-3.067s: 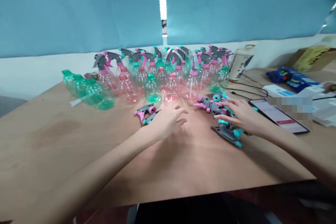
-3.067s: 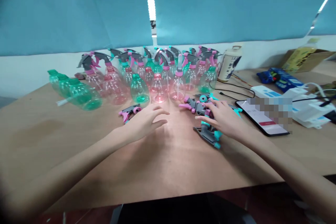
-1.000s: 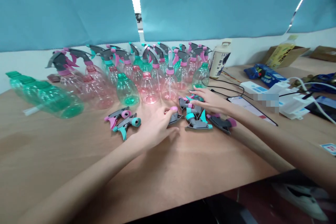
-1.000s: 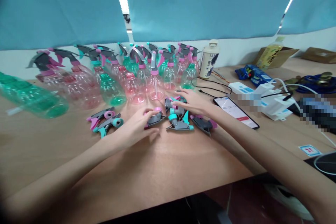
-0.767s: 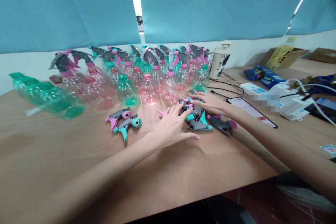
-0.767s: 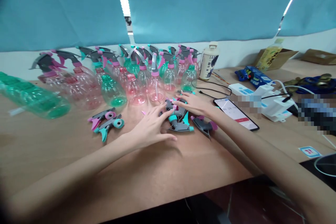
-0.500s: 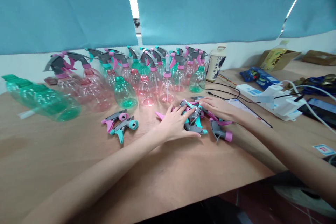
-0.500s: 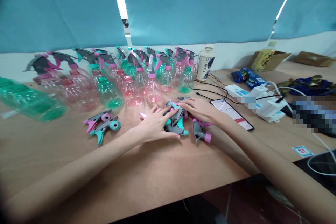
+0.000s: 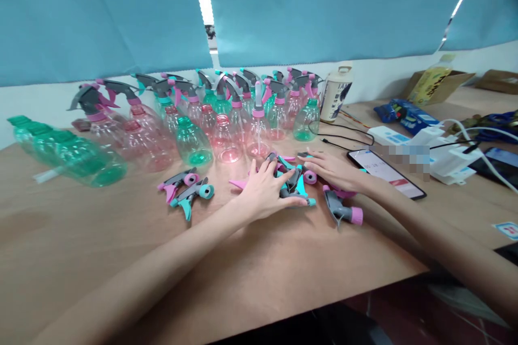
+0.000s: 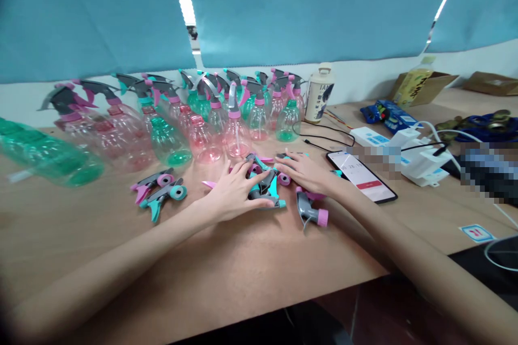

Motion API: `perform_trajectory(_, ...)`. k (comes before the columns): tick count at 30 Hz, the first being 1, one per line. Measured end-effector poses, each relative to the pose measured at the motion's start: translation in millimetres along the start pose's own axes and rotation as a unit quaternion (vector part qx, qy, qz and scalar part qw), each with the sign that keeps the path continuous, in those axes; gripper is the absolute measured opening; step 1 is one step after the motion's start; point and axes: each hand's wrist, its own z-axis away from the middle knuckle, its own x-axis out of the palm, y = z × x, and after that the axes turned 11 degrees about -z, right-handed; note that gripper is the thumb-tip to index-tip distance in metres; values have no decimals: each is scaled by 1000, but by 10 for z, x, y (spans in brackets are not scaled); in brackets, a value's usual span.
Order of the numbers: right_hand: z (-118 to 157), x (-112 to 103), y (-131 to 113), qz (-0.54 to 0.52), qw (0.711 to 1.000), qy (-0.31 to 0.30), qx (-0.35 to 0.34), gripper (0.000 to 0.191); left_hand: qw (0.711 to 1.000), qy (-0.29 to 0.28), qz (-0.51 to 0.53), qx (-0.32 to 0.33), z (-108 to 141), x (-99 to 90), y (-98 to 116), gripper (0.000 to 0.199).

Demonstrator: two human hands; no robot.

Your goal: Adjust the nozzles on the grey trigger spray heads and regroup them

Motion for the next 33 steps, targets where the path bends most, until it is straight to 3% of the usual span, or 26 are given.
perform_trajectory(4, 170, -49, -185, 3, 999, -16, -32, 53, 1000, 13, -3, -10, -63, 39, 24, 73)
perform_trajectory(7, 269, -27, -451, 20, 997, 45, 64, 63, 999, 34, -14, -34, -103, 94, 83, 66)
perform_trajectory(9, 356, 20, -630, 54, 992, 76, 80, 77, 997, 45, -19, -52, -107, 113, 121, 64)
perform_trajectory(12, 559, 87, -795, 92, 993, 71, 35, 100, 996, 52, -10, -65, -56, 76, 121, 63)
perform_trajectory(15, 777, 116, -794, 118, 991, 54, 19, 116, 995, 59, -3, -78, 72, -23, 24, 56)
perform_trajectory(20, 821, 179, -723, 121, 988, 85, 48, 97, 991, 52, -51, -111, 350, -87, -173, 55)
perform_trajectory(26, 394, 363, -899, 125, 979, 135, 92, 75, 992, 53, -88, -77, 566, -50, -176, 40)
perform_trajectory(33, 99, 412, -1011, 119, 976, 141, 117, 68, 995, 5, -21, -93, 580, -313, -228, 22)
